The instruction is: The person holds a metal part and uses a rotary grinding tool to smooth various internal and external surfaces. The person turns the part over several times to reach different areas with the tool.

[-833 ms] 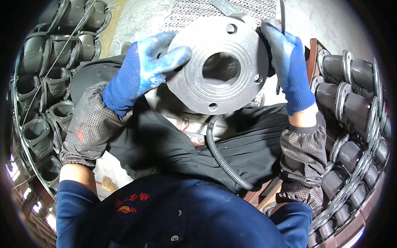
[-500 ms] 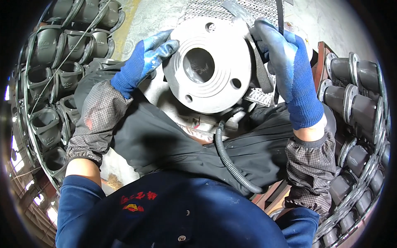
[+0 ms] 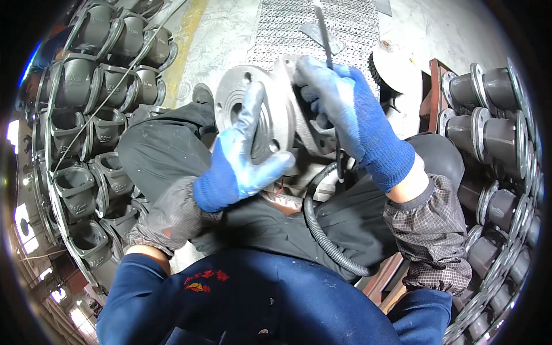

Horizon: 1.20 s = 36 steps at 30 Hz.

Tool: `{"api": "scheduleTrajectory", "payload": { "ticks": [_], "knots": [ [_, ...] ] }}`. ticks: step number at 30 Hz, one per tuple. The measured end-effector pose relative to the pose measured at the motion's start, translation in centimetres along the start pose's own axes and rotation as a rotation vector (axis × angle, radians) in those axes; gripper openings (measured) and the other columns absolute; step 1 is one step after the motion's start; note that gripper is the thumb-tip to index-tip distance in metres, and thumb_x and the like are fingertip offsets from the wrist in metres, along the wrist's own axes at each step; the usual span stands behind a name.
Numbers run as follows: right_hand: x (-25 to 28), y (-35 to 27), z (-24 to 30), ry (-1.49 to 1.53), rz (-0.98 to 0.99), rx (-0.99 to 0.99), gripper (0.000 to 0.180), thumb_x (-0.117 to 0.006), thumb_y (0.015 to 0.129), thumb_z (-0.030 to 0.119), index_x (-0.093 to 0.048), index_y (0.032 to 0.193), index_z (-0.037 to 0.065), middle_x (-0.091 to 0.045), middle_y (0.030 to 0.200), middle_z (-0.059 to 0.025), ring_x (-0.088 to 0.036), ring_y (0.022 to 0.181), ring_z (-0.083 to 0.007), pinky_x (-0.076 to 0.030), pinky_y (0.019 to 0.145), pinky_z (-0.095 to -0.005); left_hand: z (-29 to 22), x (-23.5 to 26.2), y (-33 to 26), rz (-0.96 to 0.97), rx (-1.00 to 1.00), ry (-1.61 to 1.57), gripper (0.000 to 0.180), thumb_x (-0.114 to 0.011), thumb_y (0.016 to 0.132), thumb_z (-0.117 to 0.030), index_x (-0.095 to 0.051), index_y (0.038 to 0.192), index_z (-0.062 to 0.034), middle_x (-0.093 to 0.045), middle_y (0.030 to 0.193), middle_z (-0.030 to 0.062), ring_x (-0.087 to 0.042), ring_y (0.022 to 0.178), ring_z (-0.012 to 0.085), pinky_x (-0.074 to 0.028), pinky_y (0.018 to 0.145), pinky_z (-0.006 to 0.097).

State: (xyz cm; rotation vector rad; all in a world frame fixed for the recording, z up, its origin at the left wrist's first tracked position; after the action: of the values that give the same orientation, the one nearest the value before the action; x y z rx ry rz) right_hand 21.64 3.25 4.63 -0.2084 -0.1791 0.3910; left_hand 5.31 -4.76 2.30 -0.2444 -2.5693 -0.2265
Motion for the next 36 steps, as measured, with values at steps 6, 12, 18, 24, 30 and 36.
{"api": "scheduleTrajectory", "payload": {
  "ticks": [6, 12, 18, 24, 30, 36],
  "knots": [
    [0.9, 1.0, 2.3, -0.076, 0.137, 0.151, 0.036, -0.036, 0.096, 0.027, -0.059, 0.109, 0.002, -0.067, 0.084, -0.0094, -0.061, 0.061, -0.0103, -0.045, 0.052, -0.0177, 2.5, -0.6, -1.8, -0.036, 0.148, -0.022, 0.102, -0.073, 0.070, -0.019, -0.004, 0.143, 0.0034, -0.043, 0.131, 0.0255, -0.045, 0.121, 0.0289, -0.035, 0.099, 0.033],
    [7.5, 2.9, -1.2, 0.208, -0.113, -0.038, 0.046, -0.034, 0.096, 0.037, -0.058, 0.112, 0.001, -0.068, 0.094, -0.0145, -0.061, 0.065, -0.0027, -0.026, 0.041, -0.0117, 5.1, 0.3, -2.5, -0.154, -0.006, -0.071, 0.101, -0.067, 0.070, -0.020, 0.000, 0.143, 0.0019, -0.060, 0.103, 0.0204, -0.062, 0.087, 0.0260, -0.049, 0.078, 0.031],
    [6.0, 2.7, -6.0, -0.014, -0.197, -0.165, 0.046, -0.037, 0.094, 0.039, -0.060, 0.105, 0.001, -0.068, 0.086, -0.0117, -0.058, 0.060, -0.0079, -0.032, 0.046, -0.0173, 4.9, 2.3, -1.7, -0.098, 0.084, -0.221, 0.089, -0.063, 0.074, -0.008, -0.008, 0.144, -0.0006, -0.043, 0.128, 0.0163, -0.052, 0.105, 0.0196, -0.043, 0.087, 0.028],
    [3.6, 3.2, -10.4, -0.074, -0.197, -0.329, 0.041, -0.043, 0.091, 0.043, -0.062, 0.095, 0.007, -0.053, 0.069, 0.0038, -0.038, 0.050, -0.0045, -0.028, 0.044, -0.0185, 5.4, 5.1, 1.4, 0.072, 0.429, -0.547, 0.073, -0.055, 0.085, -0.010, -0.013, 0.145, -0.0034, -0.035, 0.139, 0.0104, -0.039, 0.119, 0.0169, -0.032, 0.097, 0.029],
    [0.8, 4.4, -11.7, 0.113, -0.061, -0.320, 0.037, -0.042, 0.095, 0.037, -0.061, 0.100, 0.005, -0.054, 0.073, 0.0042, -0.046, 0.062, -0.0040, -0.039, 0.053, -0.0223, 5.5, 5.3, 3.8, -0.154, 0.440, -0.761, 0.050, -0.032, 0.098, -0.034, -0.032, 0.135, -0.0010, -0.057, 0.113, 0.0142, -0.053, 0.108, 0.0209, -0.040, 0.096, 0.034],
    [-1.8, 5.1, -10.2, 0.325, -0.090, -0.336, 0.045, -0.040, 0.095, 0.041, -0.061, 0.102, 0.002, -0.059, 0.077, 0.0009, -0.048, 0.061, -0.0043, -0.036, 0.051, -0.0189, 8.7, 6.5, 2.8, -0.252, 0.393, -0.762, 0.048, -0.034, 0.098, -0.034, -0.041, 0.130, 0.0006, -0.052, 0.121, 0.0127, -0.057, 0.101, 0.0181, -0.049, 0.082, 0.029]
  ]
}}
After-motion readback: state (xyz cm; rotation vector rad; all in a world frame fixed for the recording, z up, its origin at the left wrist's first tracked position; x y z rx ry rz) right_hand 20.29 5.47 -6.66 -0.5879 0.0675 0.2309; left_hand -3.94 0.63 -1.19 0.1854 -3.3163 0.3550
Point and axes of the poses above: each hand's wrist, its own y-axis towards the middle knuckle, its own x-axis out of the back of the hand, z = x × y, the point moved 3 cm from there along y, towards the middle knuckle
